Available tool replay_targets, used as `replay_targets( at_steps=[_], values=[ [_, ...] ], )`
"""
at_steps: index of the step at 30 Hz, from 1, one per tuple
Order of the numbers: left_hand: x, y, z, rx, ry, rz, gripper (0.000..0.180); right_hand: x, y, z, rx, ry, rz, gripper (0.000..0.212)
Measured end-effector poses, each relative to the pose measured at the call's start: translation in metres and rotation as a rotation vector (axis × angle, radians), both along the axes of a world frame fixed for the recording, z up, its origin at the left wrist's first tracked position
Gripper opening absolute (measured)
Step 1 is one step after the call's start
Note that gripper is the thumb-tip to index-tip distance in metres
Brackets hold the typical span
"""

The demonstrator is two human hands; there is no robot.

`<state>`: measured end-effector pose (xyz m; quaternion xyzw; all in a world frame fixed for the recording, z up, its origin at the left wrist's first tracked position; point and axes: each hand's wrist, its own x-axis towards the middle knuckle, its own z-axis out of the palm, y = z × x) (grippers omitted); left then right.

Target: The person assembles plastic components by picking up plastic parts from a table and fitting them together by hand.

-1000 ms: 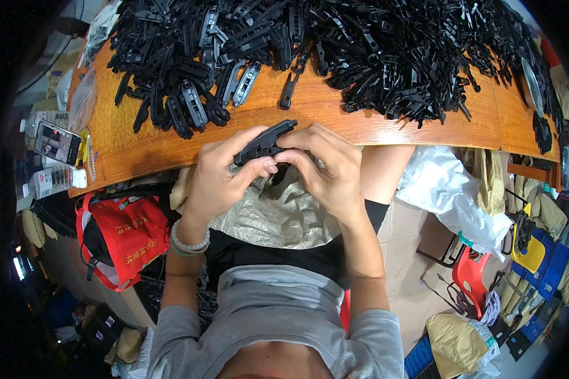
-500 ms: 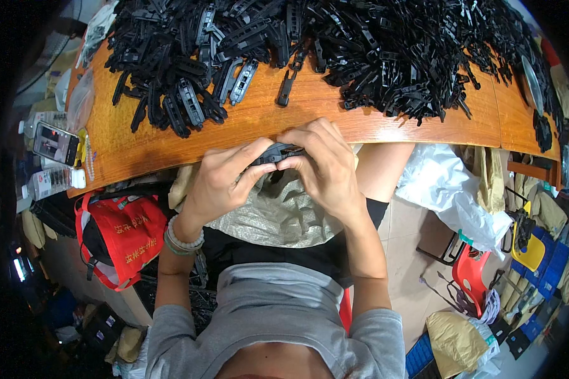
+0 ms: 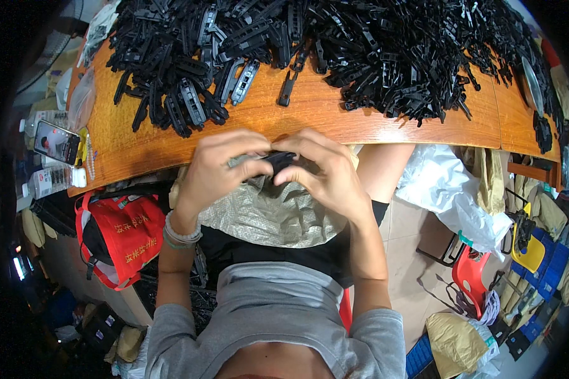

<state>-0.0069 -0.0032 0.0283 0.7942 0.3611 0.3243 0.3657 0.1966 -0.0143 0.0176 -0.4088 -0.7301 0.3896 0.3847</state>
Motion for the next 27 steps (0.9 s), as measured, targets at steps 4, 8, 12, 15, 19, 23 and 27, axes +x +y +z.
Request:
replay_targets(
  at_steps=[4, 8, 12, 15, 19, 23, 27],
  values=[
    [0.011, 0.024, -0.004, 0.347, 0.217, 0.411, 0.022, -0.006, 0.025, -0.002, 0.238, -0.092, -0.087, 0.023],
    [0.025, 0.051, -0.013, 0.493, 0.611, 0.605, 0.023, -0.019, 0.056, -0.009, 0.468, -0.474, -0.273, 0.025],
    [0.026, 0.054, -0.011, 0.420, 0.695, 0.605, 0.026, -0.023, 0.056, -0.011, 0.575, -0.650, -0.255, 0.026],
    [0.023, 0.048, -0.008, 0.413, 0.571, 0.647, 0.026, -0.020, 0.052, -0.013, 0.599, -0.543, -0.257, 0.025],
    [0.022, 0.033, -0.004, 0.199, 0.213, 0.615, 0.027, -0.016, 0.037, -0.012, 0.394, -0.111, -0.302, 0.023],
    [0.018, 0.022, -0.009, -0.452, -0.686, 0.340, 0.015, -0.011, 0.017, -0.003, -0.136, 0.439, -0.226, 0.020],
    [0.014, 0.015, -0.011, -0.728, -0.868, 0.268, 0.013, -0.007, 0.015, 0.007, 0.035, 0.323, -0.125, 0.016]
  ],
)
